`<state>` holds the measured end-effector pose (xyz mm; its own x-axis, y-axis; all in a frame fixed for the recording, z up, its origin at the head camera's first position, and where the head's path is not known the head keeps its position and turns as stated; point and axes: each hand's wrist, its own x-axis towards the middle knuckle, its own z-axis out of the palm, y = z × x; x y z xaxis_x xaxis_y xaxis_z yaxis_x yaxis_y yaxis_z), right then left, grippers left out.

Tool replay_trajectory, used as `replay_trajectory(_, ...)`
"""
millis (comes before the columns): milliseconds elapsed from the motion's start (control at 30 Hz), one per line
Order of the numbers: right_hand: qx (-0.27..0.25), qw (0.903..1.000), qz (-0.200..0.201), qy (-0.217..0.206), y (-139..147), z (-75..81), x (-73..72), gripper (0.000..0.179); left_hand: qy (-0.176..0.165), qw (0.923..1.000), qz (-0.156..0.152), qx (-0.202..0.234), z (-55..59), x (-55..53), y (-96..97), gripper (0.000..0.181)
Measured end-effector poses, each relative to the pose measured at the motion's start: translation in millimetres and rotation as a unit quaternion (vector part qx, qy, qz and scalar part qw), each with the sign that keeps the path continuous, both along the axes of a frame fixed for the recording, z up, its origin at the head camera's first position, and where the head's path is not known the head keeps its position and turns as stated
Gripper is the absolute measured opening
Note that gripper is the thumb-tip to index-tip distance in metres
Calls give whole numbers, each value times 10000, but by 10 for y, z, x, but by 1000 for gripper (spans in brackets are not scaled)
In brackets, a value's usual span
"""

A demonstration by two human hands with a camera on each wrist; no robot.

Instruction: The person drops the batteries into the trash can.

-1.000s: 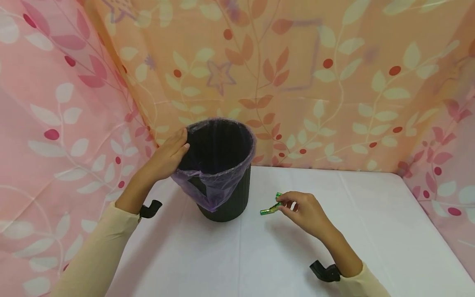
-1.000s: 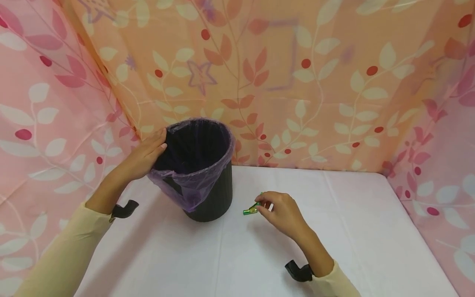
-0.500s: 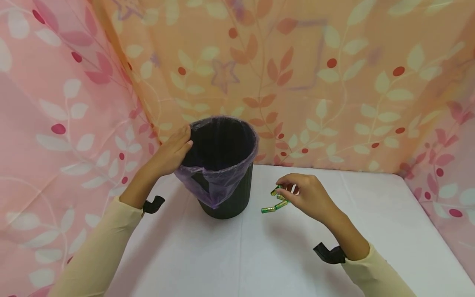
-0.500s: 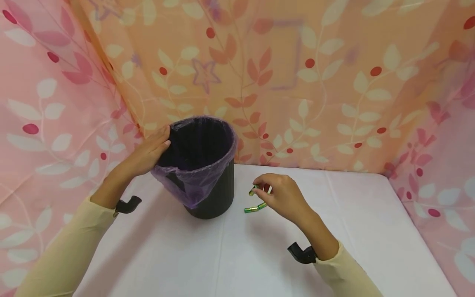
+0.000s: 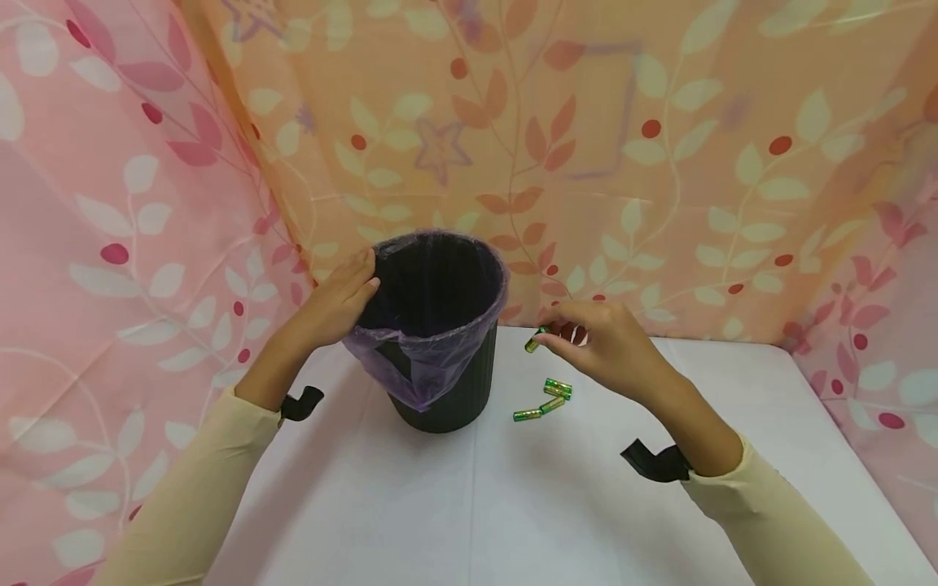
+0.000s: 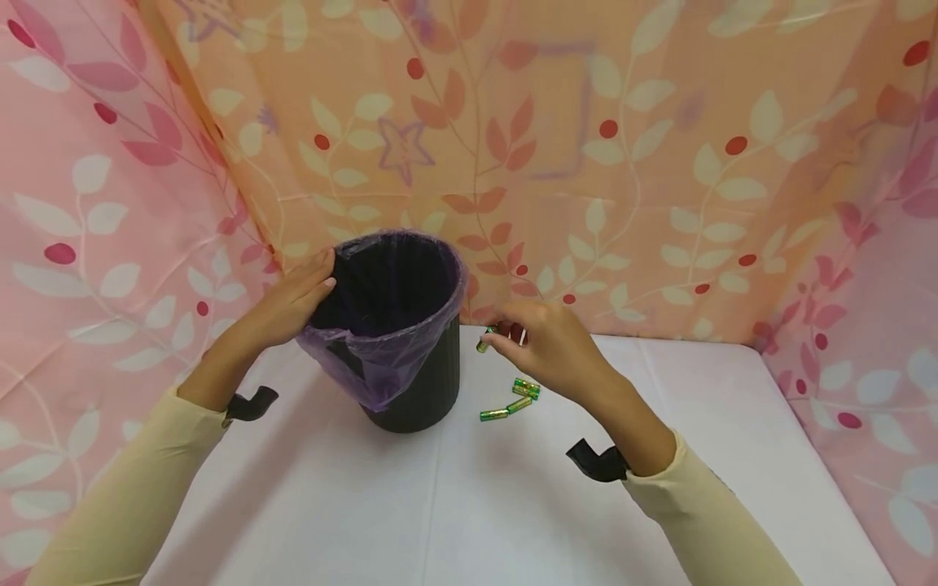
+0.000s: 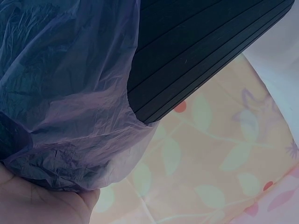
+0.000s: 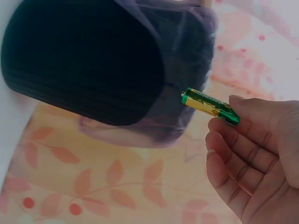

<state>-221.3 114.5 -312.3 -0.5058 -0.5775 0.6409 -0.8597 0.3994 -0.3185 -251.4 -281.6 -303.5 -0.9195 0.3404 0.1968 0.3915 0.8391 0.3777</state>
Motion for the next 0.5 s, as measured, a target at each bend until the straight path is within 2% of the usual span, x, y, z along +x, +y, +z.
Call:
replay_trajectory(300, 4, 9997, 222, 72, -158, 348, 7, 13, -21, 10000, -17, 35, -8, -10, 4, 60)
replay_trajectory(500, -83, 9993, 319, 160, -256, 537, -40, 11, -8, 10000, -25, 37, -4, -12, 4, 60)
